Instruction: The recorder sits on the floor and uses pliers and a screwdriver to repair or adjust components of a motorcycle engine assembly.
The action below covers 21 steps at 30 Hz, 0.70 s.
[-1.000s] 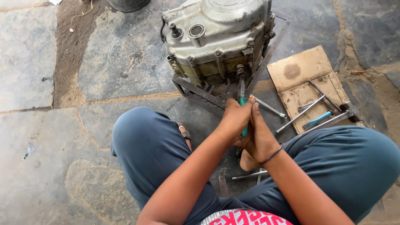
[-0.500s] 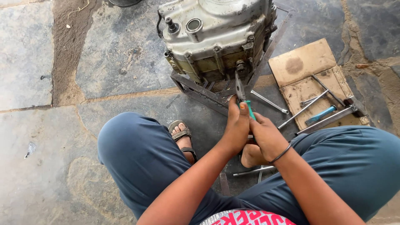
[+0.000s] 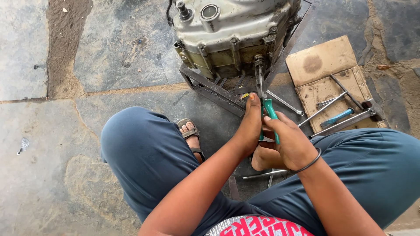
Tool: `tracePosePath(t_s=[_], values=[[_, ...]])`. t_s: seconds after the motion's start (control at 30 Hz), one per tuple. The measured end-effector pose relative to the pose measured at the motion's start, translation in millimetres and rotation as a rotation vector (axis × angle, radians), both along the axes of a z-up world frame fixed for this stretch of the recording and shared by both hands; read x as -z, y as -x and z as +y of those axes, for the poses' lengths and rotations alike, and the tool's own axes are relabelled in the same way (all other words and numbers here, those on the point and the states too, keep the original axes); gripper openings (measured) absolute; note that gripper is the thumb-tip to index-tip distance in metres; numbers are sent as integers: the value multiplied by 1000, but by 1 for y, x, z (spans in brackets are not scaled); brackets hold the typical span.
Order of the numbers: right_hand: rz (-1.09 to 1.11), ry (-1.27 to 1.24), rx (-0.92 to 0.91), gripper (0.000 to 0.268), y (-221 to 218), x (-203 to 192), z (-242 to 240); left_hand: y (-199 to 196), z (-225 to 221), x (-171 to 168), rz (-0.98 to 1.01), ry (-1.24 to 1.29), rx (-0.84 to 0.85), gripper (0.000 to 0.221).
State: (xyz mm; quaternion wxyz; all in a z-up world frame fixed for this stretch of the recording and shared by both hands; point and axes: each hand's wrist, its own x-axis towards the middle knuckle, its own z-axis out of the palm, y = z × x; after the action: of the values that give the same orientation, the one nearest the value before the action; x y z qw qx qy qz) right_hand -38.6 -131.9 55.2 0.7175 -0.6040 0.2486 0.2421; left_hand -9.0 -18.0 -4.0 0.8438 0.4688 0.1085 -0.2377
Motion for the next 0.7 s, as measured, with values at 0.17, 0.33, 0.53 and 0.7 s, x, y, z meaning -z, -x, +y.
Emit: tracePosePath(t_s=[0.17,0.33,0.53,0.7], values=[[-38,-57,2,24,-4,2,1,-4,9,-29,161,-4,65,97],[-84,-77,3,24,-6,1,3,-8,4,-3,161,51,102,103],[-151,-57,0,22,-7,-2,8,-11,6,-13,189,48,110,97],[-89,52,25,22,-11,5,6,-12,4,13,2,95,79,94]])
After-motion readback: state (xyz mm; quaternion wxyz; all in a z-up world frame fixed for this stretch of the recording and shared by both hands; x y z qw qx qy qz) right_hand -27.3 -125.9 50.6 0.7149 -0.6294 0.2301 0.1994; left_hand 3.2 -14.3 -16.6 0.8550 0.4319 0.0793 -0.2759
